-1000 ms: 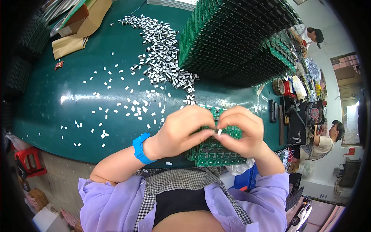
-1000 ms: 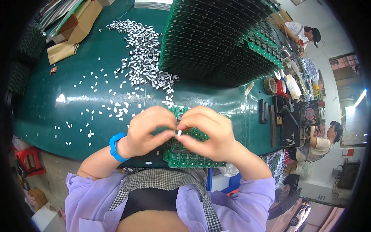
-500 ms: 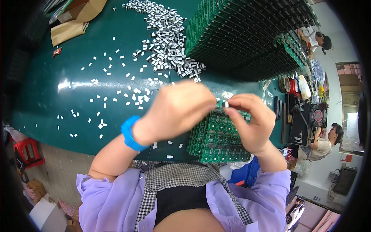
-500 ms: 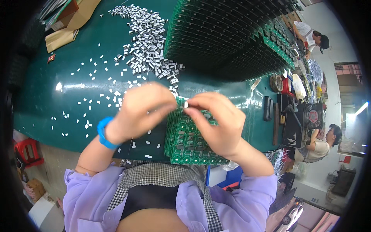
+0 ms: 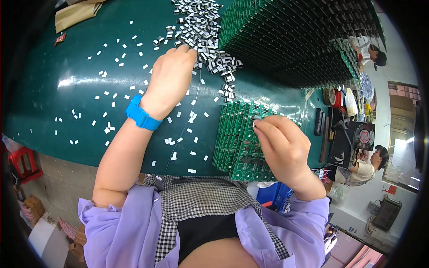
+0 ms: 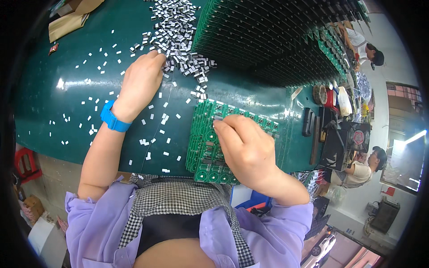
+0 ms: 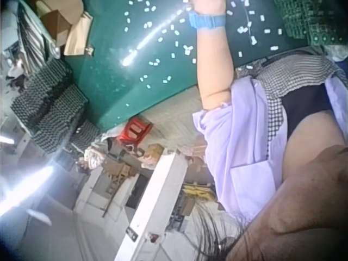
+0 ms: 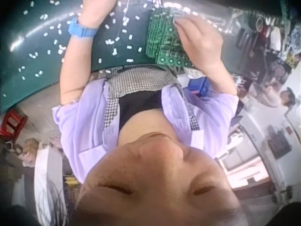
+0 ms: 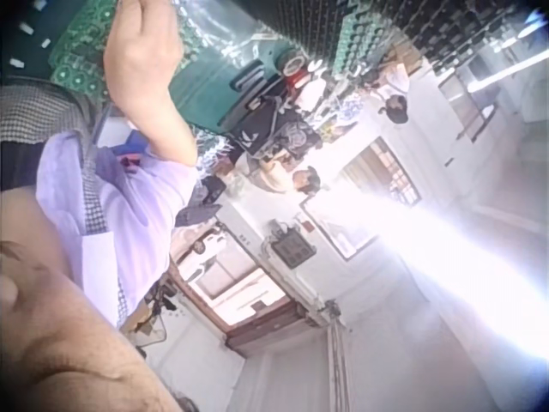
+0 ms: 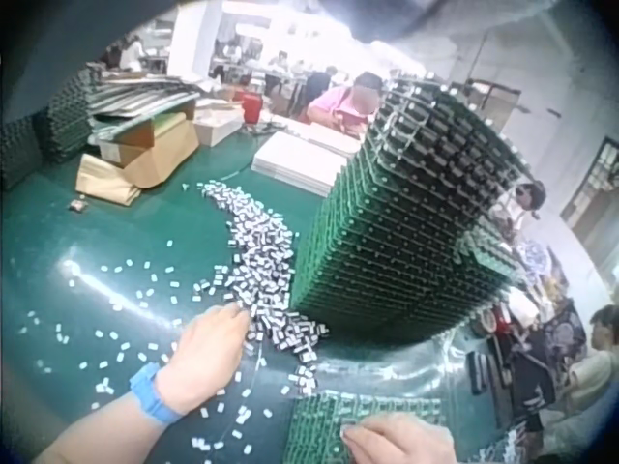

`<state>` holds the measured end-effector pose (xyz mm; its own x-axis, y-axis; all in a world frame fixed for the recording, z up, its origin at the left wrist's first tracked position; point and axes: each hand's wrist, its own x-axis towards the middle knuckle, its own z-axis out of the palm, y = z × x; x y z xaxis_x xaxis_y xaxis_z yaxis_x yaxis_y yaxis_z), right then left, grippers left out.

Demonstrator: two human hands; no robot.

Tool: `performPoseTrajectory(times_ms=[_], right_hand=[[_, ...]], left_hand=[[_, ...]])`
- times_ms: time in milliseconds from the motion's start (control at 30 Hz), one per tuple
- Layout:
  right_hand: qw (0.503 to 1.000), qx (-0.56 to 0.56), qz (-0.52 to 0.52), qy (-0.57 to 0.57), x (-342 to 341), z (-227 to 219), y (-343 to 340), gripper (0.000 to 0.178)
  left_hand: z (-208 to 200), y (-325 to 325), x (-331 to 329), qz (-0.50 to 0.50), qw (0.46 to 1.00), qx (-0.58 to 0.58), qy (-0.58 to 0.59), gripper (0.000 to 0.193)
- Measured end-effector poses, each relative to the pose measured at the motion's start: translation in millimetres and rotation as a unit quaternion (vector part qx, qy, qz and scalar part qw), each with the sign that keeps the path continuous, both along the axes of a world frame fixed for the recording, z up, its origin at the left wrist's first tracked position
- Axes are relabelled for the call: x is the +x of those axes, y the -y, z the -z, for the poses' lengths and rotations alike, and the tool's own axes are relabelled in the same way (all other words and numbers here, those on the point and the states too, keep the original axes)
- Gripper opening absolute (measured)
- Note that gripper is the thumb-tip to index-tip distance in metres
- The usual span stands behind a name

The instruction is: The person assembles electronic components onto printed circuit boards by hand, attaching plastic mounting clips to secure the components.

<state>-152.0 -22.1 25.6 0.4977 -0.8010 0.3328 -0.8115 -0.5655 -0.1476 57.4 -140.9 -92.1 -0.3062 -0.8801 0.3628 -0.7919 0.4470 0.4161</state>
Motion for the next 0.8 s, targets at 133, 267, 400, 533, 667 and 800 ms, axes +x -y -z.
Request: performPoseTrajectory(times_ms=[133, 267, 400, 533, 667, 800], right_hand=[[1.0, -0.004, -0.018, -0.024, 1.0, -0.6, -1.5, 0.023], [1.0, 0.004, -0.013, -0.018, 0.8, -6.5, -3.3, 0.028], [0.992, 0.054, 0.034, 0.108, 1.7, -15.7, 7.4, 0.036], [0.96, 0.118, 0.066, 0.243, 3.5, -6.4, 15.7, 0.035], [0.949, 0.157, 0.066, 0.265, 4.2, -6.6, 19.5, 0.024], [0.931, 0.166, 0.064, 0.319, 1.6, -9.5, 18.9, 0.021]], left_hand=[[-9.5, -0.8, 1.2, 0.0, 0.999, -0.027, 0.025, 0.008], [-31.6, -4.0, -1.8, 0.049, 0.984, -0.059, -0.162, 0.01], [-57.2, -26.3, -14.7, 0.226, 0.817, 0.292, -0.443, 0.018], [-66.2, -43.0, -22.0, 0.255, 0.643, 0.452, -0.563, 0.018], [-66.2, -48.7, -25.1, 0.264, 0.634, 0.448, -0.573, 0.014], [-64.6, -53.1, -28.3, 0.274, 0.682, 0.399, -0.548, 0.012]])
